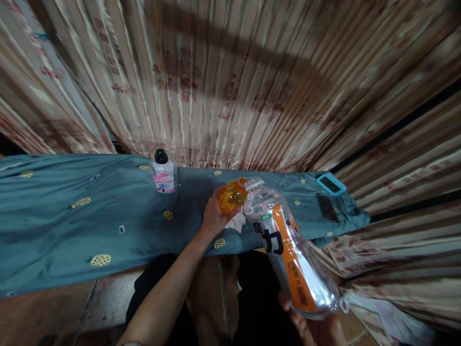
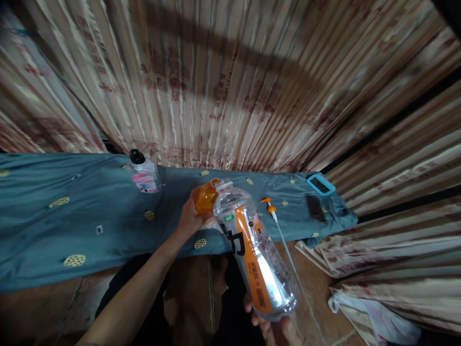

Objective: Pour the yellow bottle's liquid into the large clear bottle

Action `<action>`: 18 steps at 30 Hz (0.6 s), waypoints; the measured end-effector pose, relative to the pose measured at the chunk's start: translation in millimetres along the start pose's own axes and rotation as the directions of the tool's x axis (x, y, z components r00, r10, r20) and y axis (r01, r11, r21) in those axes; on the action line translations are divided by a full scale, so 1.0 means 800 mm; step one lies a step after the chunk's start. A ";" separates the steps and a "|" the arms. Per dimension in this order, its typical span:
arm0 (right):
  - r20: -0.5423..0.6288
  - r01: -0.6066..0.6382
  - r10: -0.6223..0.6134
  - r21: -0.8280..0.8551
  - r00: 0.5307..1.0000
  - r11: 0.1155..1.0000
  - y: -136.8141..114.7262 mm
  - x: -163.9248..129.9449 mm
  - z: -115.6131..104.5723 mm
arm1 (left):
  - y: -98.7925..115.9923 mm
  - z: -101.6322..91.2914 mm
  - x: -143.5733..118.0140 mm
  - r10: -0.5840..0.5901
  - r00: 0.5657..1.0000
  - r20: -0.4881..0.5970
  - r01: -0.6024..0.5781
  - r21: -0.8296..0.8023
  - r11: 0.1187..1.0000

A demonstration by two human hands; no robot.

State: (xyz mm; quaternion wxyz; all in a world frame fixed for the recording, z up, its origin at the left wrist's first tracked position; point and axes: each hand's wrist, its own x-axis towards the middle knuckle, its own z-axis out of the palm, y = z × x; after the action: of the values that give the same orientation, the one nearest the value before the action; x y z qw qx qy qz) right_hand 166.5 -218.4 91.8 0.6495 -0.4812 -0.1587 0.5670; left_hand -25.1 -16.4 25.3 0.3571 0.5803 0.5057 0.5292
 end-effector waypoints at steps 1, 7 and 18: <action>0.010 0.004 -0.004 -0.005 1.000 1.000 0.001 0.000 0.000 | 0.000 0.000 0.000 -0.004 1.000 -0.001 0.004 0.000 1.000; -0.004 0.002 -0.002 0.006 1.000 1.000 0.003 0.001 0.000 | 0.001 -0.001 0.002 0.030 1.000 -0.006 -0.030 -0.009 1.000; -0.017 0.009 -0.008 0.017 1.000 1.000 0.002 -0.001 0.007 | 0.005 -0.001 0.003 0.045 0.999 -0.003 -0.045 0.027 0.999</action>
State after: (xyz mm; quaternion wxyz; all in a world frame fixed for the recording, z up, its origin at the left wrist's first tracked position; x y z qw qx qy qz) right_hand 161.2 -217.0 93.6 0.6572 -0.4797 -0.1507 0.5615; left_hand -25.6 -15.3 29.7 0.3363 0.5953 0.5004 0.5311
